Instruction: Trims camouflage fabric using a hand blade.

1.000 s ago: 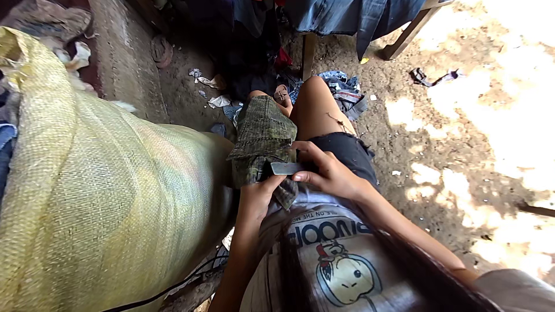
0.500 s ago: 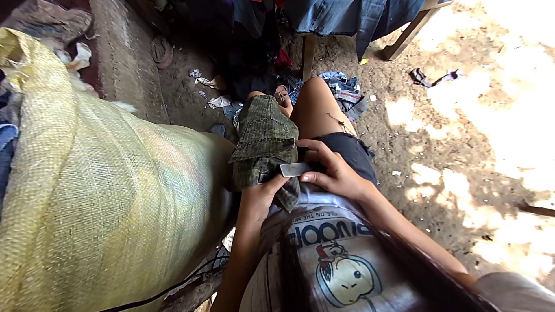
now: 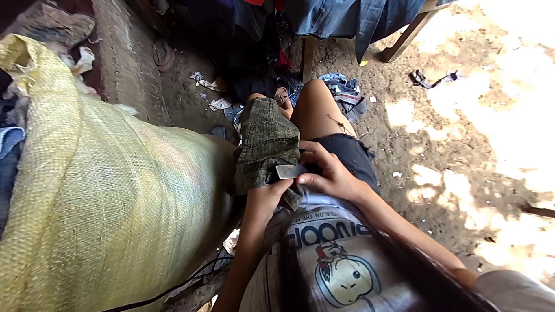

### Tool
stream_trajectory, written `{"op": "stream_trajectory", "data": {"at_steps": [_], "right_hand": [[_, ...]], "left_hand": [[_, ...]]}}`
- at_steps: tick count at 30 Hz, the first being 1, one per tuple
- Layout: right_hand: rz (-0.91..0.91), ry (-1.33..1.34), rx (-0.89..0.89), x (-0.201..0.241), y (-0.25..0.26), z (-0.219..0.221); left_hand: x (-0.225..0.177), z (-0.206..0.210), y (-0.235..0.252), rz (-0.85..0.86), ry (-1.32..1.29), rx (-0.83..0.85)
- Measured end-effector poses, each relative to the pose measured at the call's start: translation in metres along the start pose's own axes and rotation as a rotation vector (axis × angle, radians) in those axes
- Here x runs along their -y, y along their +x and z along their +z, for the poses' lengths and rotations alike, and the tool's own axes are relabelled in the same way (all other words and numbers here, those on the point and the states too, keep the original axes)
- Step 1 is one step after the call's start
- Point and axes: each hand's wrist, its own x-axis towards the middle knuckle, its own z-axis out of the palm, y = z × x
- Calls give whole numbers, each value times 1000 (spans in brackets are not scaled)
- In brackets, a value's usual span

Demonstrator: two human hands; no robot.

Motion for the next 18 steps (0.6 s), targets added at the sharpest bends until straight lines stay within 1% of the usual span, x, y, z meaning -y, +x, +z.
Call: {"op": "stream_trajectory", "data": {"at_steps": [3,8,13,18], "right_hand": [[6,37,5,0,1,2],[58,36,-19,-8,-14,-5],[30,34,11,1,3,2],[88,121,-26,-1,-11,2]], "left_hand": [[-3,-2,-1,-26,40,1],[-3,-6,0,25,-19,33],[7,-1,2,39,72,19],[-3,-5,-4,81,105,27]]}}
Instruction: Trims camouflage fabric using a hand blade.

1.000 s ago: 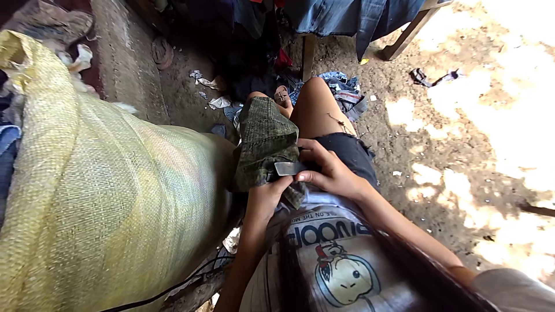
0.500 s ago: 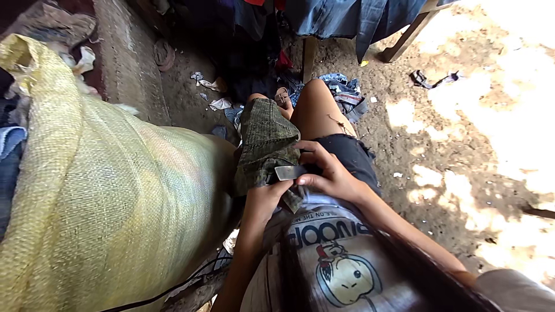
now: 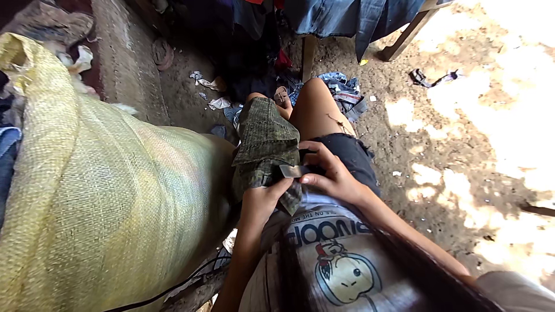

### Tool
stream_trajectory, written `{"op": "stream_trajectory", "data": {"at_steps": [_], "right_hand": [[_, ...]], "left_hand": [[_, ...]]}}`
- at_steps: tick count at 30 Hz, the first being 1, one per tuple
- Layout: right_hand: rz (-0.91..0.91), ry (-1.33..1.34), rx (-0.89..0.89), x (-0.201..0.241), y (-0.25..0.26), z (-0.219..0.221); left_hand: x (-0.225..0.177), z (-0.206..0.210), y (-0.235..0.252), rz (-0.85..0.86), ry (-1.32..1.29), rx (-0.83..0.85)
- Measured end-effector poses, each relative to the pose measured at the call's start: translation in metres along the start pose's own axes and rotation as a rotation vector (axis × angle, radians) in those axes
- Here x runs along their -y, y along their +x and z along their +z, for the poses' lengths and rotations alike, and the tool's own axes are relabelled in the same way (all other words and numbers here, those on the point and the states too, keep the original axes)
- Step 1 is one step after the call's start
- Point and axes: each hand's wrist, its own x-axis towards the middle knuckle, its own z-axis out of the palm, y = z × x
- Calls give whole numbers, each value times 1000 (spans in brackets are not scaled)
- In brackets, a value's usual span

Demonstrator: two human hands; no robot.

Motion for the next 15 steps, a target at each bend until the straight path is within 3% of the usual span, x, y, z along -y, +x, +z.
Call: {"op": "stream_trajectory", "data": {"at_steps": [8,15], "right_hand": [[4,-41,-6,3,10,5],[38,-73,-8,-3,-5,0]], "left_hand": [[6,6,-1,-1,135,-51],[2,1,-3,6,59,-29]]}}
